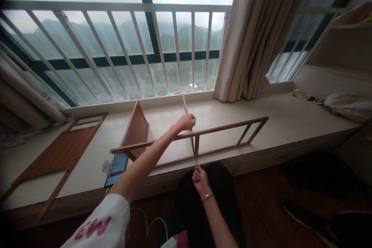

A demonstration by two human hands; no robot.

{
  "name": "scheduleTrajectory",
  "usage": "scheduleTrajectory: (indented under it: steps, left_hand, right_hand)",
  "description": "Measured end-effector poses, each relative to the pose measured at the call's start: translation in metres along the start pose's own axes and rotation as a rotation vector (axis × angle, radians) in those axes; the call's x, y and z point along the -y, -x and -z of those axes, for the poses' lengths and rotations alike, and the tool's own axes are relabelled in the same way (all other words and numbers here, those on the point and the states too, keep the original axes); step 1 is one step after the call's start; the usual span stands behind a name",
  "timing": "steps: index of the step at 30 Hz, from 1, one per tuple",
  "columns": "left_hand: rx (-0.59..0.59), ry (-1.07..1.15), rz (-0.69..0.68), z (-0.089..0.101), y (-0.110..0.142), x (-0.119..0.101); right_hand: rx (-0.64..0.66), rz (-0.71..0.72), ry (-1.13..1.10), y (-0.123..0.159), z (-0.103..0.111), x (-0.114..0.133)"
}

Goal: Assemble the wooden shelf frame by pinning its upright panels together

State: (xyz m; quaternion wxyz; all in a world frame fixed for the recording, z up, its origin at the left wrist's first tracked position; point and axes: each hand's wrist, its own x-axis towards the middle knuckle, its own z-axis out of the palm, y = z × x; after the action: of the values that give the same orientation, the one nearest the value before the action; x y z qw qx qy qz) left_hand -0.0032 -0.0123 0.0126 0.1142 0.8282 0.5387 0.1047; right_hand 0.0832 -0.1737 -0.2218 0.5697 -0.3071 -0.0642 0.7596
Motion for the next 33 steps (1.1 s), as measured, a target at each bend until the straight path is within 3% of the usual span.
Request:
scheduleTrajectory:
  steps: [10, 15, 19, 23, 30, 33]
  left_hand:
    - [0.014, 0.022, -0.014, 0.001, 0.001, 0.001]
    - [0.017, 0.006, -0.026, 0.001, 0.000, 0.003]
    - [0.012, -0.016, -0.016, 0.000, -0.001, 0.003]
    - [-0.005, -0.034, -0.009, -0.002, -0.002, 0.004]
    - [0.002, -0.003, -0.004, -0.004, -0.003, 0.005]
    - [-0.002, 0.001, 0.012, -0.003, -0.002, 0.003]
  right_hand:
    - [0.034, 0.088, -0.201, -0.002, -0.006, -0.009]
    - [0.002, -0.019, -0.070, 0.001, -0.003, -0.007]
    - [-0.110, -0.040, 0.234, 0.004, 0.000, -0.004]
    - [-0.198, 0.032, 0.707, 0.006, 0.002, -0.001]
    - [-0.325, 0.258, 1.619, 0.014, -0.002, 0.015]
    - [-0.421, 0.342, 1.904, 0.019, -0.006, 0.017]
